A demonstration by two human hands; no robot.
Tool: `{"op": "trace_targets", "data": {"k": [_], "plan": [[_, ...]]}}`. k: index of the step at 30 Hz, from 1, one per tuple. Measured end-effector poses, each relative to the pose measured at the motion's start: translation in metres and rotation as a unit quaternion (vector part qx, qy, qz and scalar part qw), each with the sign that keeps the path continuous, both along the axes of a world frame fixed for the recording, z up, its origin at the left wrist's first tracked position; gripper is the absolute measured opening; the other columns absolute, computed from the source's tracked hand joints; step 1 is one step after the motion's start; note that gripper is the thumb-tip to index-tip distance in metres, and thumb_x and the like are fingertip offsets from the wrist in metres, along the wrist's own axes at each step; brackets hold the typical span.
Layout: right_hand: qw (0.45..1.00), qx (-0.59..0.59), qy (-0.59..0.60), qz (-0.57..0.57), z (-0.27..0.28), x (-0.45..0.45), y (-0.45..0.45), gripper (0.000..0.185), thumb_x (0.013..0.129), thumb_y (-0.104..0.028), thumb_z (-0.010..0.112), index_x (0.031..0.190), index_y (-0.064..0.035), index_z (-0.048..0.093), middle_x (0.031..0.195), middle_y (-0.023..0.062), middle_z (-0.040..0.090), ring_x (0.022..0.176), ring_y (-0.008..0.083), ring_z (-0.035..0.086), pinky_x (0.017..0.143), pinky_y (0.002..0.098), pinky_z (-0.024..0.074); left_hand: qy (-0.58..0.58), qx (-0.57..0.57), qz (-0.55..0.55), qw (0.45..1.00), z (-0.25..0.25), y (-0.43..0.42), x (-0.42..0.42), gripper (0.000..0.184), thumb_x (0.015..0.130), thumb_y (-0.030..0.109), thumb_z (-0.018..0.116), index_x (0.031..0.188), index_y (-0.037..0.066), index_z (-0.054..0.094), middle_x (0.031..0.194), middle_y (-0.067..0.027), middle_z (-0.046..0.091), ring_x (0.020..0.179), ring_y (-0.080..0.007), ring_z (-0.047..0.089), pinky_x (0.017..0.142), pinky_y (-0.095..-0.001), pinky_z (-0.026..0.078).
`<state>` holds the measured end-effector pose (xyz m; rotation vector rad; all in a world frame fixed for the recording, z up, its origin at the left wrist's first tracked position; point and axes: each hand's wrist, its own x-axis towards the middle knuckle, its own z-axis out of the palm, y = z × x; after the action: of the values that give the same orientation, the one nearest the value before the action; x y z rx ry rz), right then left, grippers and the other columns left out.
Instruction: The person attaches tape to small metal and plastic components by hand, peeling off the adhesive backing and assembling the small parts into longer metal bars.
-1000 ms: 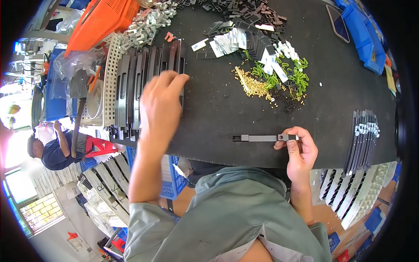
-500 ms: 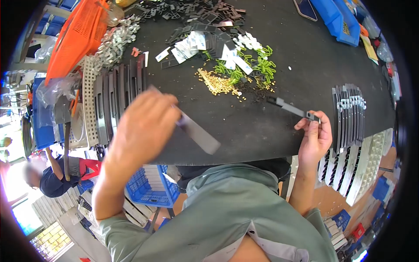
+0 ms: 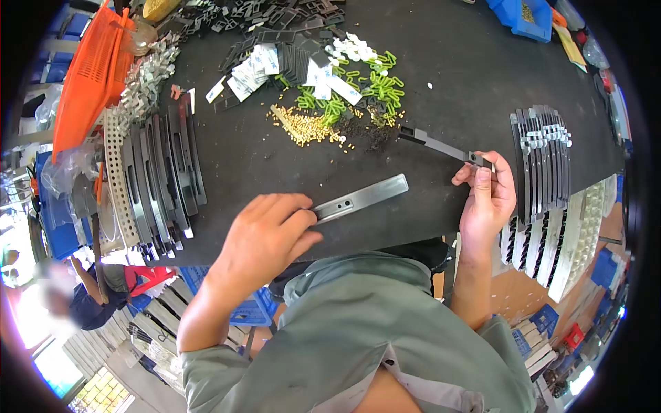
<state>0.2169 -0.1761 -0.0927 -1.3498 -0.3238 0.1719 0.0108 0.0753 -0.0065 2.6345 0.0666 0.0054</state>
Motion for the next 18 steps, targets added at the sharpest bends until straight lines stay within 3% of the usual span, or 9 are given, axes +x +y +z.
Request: {"op": "trace_targets", "data": {"k": [5, 9, 11, 14, 18], "plan": [[1.0, 0.013, -0.006, -0.016, 0.001, -0.002, 0.004, 0.019, 0.103, -0.005, 0.059, 0.12, 0.0036, 0.059, 0.104, 0.0129, 0.068, 0.078, 0.0173, 0.067, 0.071, 0.0344, 0.0587, -0.001, 0.012, -0.008, 1.0, -0.001, 0.009, 0.008, 0.02, 0.081, 0.011, 0.079, 0.097, 0.004, 0.07, 0.108, -0.0101, 0.071, 0.095, -0.0314, 0.068, 0.081, -0.0427, 0.054], [1.0, 0.012, 0.01, -0.01, 0.004, -0.002, 0.005, 0.018, 0.103, -0.006, 0.059, 0.119, 0.0031, 0.059, 0.103, 0.0127, 0.067, 0.078, 0.0161, 0.067, 0.071, 0.0329, 0.058, -0.019, 0.001, -0.005, 1.0, 0.027, 0.025, 0.034, 0.02, 0.082, 0.011, 0.079, 0.097, 0.002, 0.07, 0.109, -0.011, 0.071, 0.096, -0.0327, 0.068, 0.083, -0.0433, 0.054], [1.0, 0.004, 0.002, -0.002, 0.005, -0.002, 0.006, 0.018, 0.103, -0.005, 0.059, 0.119, 0.0033, 0.059, 0.103, 0.0122, 0.067, 0.078, 0.0155, 0.067, 0.071, 0.0322, 0.0578, -0.094, 0.058, 0.041, 0.993, 0.033, 0.034, 0.061, 0.016, 0.085, 0.01, 0.076, 0.098, 0.002, 0.07, 0.107, -0.0117, 0.071, 0.096, -0.0336, 0.068, 0.084, -0.0422, 0.054], [1.0, -0.006, -0.012, -0.004, 0.004, -0.003, 0.006, 0.017, 0.103, -0.004, 0.058, 0.118, 0.0035, 0.06, 0.102, 0.0113, 0.067, 0.078, 0.0147, 0.067, 0.071, 0.031, 0.0577, -0.125, 0.051, 0.085, 0.987, 0.016, 0.048, 0.109, 0.011, 0.087, 0.009, 0.073, 0.098, 0.004, 0.071, 0.105, -0.012, 0.071, 0.097, -0.0332, 0.067, 0.083, -0.0404, 0.054], [1.0, -0.006, -0.012, -0.004, 0.002, -0.002, 0.006, 0.016, 0.103, -0.003, 0.058, 0.117, 0.0036, 0.06, 0.101, 0.0104, 0.067, 0.078, 0.0138, 0.067, 0.071, 0.03, 0.0577, -0.176, 0.084, 0.06, 0.979, -0.026, 0.057, 0.168, 0.009, 0.087, 0.009, 0.072, 0.095, 0.005, 0.072, 0.096, -0.0111, 0.069, 0.092, -0.0325, 0.066, 0.081, -0.0407, 0.053]]}}
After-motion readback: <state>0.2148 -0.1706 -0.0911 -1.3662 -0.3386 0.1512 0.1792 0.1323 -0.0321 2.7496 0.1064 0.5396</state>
